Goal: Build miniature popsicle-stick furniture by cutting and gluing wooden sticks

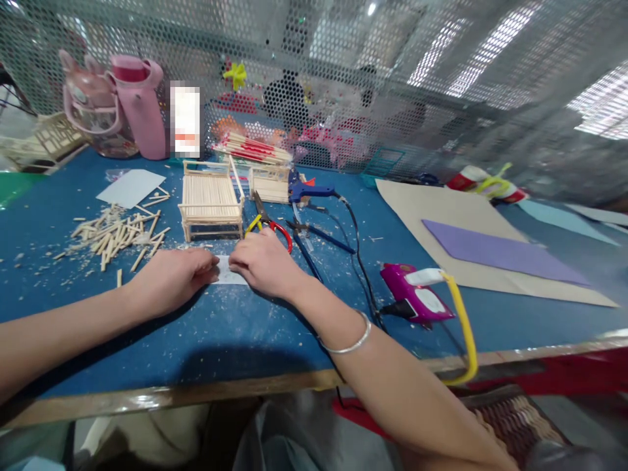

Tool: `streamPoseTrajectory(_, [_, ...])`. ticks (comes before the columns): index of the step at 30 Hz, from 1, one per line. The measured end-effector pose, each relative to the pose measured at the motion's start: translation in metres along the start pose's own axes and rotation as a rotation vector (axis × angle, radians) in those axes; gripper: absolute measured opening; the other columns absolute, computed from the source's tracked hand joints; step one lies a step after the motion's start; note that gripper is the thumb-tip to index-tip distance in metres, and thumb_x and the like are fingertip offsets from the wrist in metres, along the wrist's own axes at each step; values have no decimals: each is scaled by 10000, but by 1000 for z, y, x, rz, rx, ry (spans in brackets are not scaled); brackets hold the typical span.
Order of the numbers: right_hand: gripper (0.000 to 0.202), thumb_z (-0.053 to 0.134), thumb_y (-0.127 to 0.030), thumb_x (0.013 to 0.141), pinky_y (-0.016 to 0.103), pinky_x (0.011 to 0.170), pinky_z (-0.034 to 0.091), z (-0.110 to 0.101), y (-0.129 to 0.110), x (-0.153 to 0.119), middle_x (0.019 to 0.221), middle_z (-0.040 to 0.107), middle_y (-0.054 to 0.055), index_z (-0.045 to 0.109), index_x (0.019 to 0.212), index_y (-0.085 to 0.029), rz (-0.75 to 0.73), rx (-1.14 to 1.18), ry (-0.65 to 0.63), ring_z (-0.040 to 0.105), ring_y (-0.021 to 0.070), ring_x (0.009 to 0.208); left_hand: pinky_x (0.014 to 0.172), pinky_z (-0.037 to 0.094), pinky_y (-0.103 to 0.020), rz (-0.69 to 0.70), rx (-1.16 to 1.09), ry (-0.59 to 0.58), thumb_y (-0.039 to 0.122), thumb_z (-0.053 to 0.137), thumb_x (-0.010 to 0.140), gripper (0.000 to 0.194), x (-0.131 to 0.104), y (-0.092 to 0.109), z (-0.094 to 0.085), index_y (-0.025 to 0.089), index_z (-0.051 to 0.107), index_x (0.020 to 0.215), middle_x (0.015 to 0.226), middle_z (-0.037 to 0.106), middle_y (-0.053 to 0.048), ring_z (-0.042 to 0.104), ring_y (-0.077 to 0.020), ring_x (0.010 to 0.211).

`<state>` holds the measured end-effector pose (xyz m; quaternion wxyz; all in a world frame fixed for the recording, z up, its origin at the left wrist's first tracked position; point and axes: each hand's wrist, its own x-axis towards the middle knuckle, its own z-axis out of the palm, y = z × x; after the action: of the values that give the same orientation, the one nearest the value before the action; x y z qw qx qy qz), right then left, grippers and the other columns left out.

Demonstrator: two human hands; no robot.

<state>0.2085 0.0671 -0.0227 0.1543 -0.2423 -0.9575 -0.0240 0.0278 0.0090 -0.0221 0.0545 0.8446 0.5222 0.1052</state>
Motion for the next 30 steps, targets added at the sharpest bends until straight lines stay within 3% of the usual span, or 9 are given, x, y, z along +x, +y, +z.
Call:
streamPoseTrajectory(4, [230, 486, -252, 888, 319, 673, 218, 1, 1, 1, 741, 666, 49, 655, 764, -158, 11, -41, 39, 495, 168, 737, 635, 452, -293, -31, 41, -25, 237, 497, 864, 139, 0, 1, -3, 179, 612, 811, 831, 703, -40, 664, -224, 782])
streamPoseTrajectory(9, [210, 515, -253, 875, 307, 669, 224, 0, 4, -2, 724, 662, 34, 648, 740, -163, -2, 15, -11, 499, 158, 714, 654, 461, -285, -27, 30, -25, 253, 514, 861, 124, 1, 1, -2, 186, 617, 842, 906, 710, -38, 667, -223, 830])
streamPoseTrajectory(13, [217, 490, -257, 888, 310, 679, 231, 2, 4, 0, 751, 662, 54, 654, 786, -158, 12, -21, 32, 506, 171, 744, 629, 453, -288, -48, 74, -23, 261, 514, 858, 139, 1, 1, -2, 178, 615, 810, 831, 707, -43, 666, -228, 782])
streamPoseTrajectory(18, [193, 516, -245, 871, 301, 674, 237, -1, 4, -3, 720, 655, 25, 644, 747, -170, 21, 52, -48, 511, 154, 709, 638, 448, -275, -38, 41, -16, 274, 523, 855, 138, 0, 2, -5, 183, 612, 803, 868, 713, -43, 665, -217, 806])
streamPoseTrajectory(23, [203, 501, -253, 875, 305, 687, 244, -1, 5, 1, 751, 662, 45, 652, 770, -166, 47, 20, -1, 518, 169, 751, 618, 438, -273, -34, 63, -24, 254, 518, 851, 148, 1, 2, -6, 178, 599, 754, 810, 703, -42, 655, -205, 755])
streamPoseTrajectory(30, [191, 521, -244, 867, 307, 693, 225, -3, 3, -2, 717, 657, 21, 648, 745, -169, 29, 56, -29, 518, 152, 716, 656, 455, -292, -39, 28, -27, 257, 517, 854, 136, 1, 2, -6, 182, 629, 835, 856, 708, -60, 661, -223, 806])
